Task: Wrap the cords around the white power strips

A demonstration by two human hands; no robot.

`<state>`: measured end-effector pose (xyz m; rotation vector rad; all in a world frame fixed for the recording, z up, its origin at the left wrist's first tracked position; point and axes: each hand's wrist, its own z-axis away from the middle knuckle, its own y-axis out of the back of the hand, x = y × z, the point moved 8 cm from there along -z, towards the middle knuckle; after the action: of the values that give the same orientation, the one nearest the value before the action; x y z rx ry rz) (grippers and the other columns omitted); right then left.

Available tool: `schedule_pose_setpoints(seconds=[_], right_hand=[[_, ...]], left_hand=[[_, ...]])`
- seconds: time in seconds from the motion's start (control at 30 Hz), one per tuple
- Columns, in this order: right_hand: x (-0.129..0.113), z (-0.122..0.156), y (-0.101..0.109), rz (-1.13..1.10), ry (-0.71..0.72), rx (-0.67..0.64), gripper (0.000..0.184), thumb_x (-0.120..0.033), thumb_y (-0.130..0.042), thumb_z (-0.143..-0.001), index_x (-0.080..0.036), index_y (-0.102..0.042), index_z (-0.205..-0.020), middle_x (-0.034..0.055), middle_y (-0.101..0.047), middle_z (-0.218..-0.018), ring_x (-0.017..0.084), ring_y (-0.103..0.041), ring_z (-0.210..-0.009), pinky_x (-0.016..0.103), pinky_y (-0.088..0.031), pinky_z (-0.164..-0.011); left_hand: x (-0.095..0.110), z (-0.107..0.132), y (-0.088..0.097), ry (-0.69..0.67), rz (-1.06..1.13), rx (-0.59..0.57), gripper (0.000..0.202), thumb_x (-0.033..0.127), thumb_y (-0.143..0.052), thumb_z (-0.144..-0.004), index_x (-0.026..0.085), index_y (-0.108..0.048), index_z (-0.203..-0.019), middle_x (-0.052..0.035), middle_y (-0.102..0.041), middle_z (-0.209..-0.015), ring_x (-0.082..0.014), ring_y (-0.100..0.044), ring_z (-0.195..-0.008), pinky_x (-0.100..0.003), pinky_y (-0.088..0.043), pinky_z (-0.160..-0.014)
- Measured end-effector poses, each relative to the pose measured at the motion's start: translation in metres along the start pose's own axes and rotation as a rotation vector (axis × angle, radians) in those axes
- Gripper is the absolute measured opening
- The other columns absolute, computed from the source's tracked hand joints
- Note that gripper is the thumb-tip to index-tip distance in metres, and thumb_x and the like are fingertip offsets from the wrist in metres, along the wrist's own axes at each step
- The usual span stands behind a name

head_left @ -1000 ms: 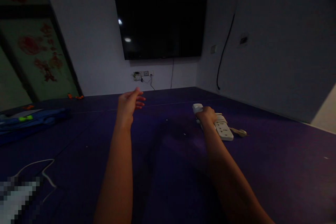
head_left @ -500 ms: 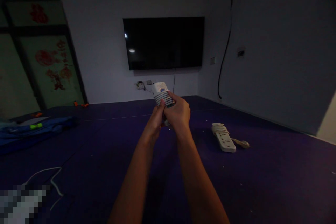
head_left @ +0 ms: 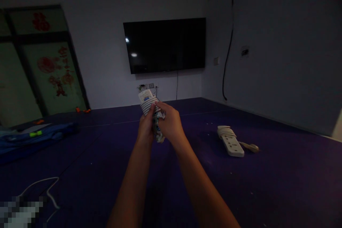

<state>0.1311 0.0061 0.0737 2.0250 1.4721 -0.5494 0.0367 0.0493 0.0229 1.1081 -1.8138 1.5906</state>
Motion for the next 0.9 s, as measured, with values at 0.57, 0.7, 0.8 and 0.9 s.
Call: schedule_pose_setpoints(seconds=[0.57,0.7,0.8,0.9], right_hand=[[0.033,-0.011,-0.009,-0.367,-0.061,-0.201,0.058,0.009,-0.044,-0.065,-0.021,-0.069,-0.108,0.0022,-0.073,-0.104,0.016,-0.067,-0.097,0.034,-0.050,-0.091],[0.034,-0.010,-0.009,-0.451,-0.205,-0.225,0.065,0.013,-0.039,-0.061,-0.021,-0.069,-0.107,0.0010,-0.074,-0.098,0.014,-0.068,-0.090,0.031,-0.053,-0.084],[0.035,-0.008,-0.005,-0.496,-0.293,-0.225,0.062,0.012,-0.040,-0.064,-0.019,-0.068,-0.111,0.0038,-0.074,-0.097,0.014,-0.069,-0.082,0.027,-0.055,-0.073],[0.039,-0.007,-0.002,-0.498,-0.348,-0.229,0.052,0.006,-0.044,-0.074,-0.018,-0.065,-0.115,0.0048,-0.074,-0.094,0.013,-0.069,-0.077,0.021,-0.053,-0.062]], left_hand=[[0.017,0.008,0.000,0.003,-0.135,-0.071,0.030,0.038,-0.072,-0.069,0.013,-0.065,-0.085,-0.0029,-0.068,-0.061,-0.0135,-0.062,-0.047,-0.023,-0.048,-0.048],[0.018,0.010,-0.002,0.036,-0.148,-0.102,0.027,0.038,-0.069,-0.072,0.013,-0.065,-0.083,-0.0041,-0.068,-0.060,-0.0148,-0.062,-0.047,-0.024,-0.048,-0.048],[0.019,0.013,-0.004,0.050,-0.123,-0.115,0.026,0.037,-0.066,-0.075,0.013,-0.066,-0.085,-0.0047,-0.068,-0.062,-0.0155,-0.063,-0.050,-0.026,-0.051,-0.052],[0.019,0.014,-0.007,0.058,-0.090,-0.133,0.028,0.039,-0.066,-0.075,0.014,-0.066,-0.087,-0.0040,-0.068,-0.061,-0.0164,-0.064,-0.052,-0.028,-0.053,-0.054]])
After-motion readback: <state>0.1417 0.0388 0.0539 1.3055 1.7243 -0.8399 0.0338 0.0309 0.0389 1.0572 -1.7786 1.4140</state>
